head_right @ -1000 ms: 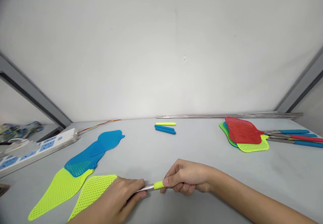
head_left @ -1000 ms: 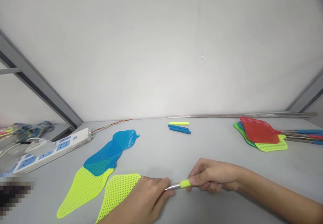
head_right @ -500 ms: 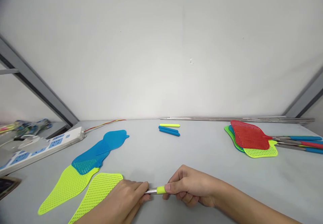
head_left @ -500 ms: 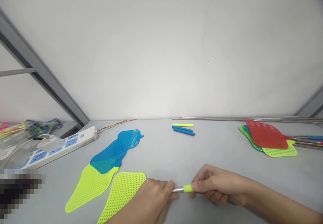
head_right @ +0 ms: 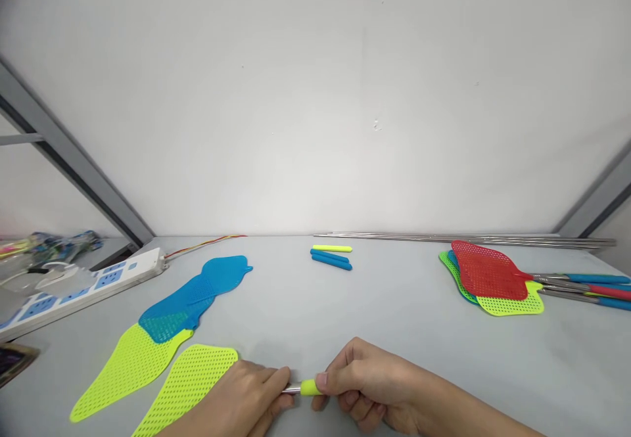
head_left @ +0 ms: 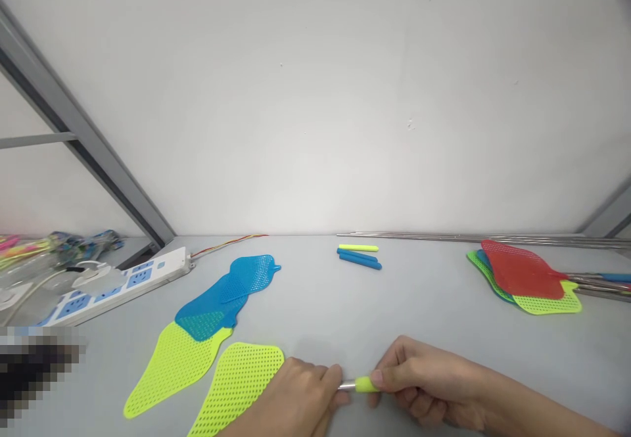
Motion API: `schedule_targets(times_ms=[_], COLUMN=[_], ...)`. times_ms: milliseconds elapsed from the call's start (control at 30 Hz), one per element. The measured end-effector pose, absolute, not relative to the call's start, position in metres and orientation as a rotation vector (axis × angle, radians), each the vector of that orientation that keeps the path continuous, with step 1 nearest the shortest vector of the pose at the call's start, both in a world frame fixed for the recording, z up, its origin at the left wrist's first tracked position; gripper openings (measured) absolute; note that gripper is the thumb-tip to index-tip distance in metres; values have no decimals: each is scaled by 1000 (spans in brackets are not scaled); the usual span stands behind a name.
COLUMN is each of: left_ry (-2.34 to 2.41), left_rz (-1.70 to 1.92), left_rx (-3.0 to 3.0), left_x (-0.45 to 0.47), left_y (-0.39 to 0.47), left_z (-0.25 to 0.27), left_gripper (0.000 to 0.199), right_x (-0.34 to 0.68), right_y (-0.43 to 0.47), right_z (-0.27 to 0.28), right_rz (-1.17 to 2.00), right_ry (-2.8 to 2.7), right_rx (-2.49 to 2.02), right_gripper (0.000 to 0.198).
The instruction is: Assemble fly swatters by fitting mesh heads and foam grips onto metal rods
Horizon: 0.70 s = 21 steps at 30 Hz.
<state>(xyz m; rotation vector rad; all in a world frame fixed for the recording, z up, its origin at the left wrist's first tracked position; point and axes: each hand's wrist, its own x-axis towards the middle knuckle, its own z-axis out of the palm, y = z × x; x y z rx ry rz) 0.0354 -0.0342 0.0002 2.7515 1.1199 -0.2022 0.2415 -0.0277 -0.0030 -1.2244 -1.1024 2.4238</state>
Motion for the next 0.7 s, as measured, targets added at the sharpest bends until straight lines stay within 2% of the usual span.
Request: schedule_targets(times_ms=[700], left_ry=[1133], left_rz=[-55], left_rx=[2714], left_x=[33], left_y=[-36], left_z=[3], left_gripper=[33], right_x=[252], right_y=[-17], right_z=[-7], right_rz=[2393], right_ry=[-1402], right_rx=[-1159], right_gripper=[33])
